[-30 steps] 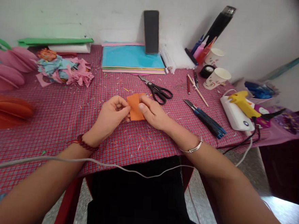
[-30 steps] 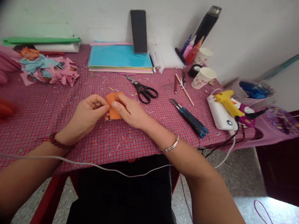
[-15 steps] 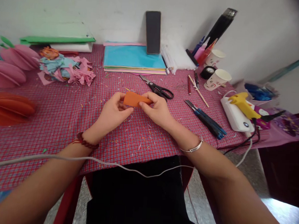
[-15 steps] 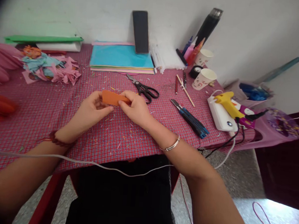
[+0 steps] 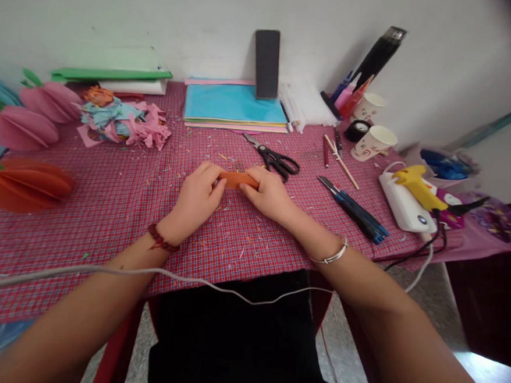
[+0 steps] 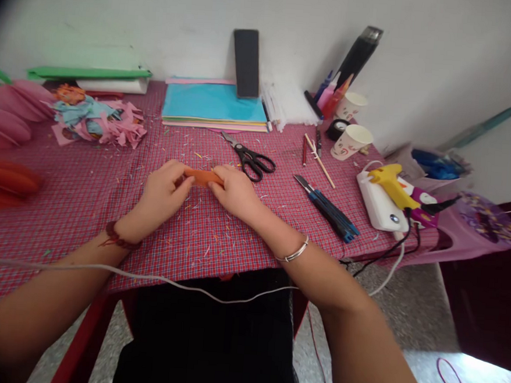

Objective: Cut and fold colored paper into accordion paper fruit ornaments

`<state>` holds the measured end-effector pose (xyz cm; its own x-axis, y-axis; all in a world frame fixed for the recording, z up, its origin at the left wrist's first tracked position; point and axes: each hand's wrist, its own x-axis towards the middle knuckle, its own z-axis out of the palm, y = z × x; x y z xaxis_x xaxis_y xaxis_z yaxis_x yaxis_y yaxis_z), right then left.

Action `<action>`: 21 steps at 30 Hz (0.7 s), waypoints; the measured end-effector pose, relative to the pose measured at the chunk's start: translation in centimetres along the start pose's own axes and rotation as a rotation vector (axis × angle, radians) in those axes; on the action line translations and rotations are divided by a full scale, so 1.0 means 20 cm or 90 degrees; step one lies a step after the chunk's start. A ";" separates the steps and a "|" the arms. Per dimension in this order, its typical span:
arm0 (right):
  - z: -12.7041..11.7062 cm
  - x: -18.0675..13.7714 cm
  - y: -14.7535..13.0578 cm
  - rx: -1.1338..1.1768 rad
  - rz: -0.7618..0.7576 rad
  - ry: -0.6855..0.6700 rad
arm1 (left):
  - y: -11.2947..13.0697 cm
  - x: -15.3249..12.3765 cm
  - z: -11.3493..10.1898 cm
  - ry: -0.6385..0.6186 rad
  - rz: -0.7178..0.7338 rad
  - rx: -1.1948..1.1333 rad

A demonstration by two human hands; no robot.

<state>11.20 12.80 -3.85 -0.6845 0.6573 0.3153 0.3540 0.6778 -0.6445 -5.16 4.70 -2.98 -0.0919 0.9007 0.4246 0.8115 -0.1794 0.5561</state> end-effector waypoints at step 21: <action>0.00 0.01 -0.04 0.243 0.016 0.020 | -0.01 0.00 -0.01 -0.043 -0.023 -0.011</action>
<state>10.81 12.27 -3.23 -0.6569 0.6860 0.3129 0.1041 0.4935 -0.8635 -5.53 4.63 -3.00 -0.0814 0.9310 0.3558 0.7987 -0.1526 0.5820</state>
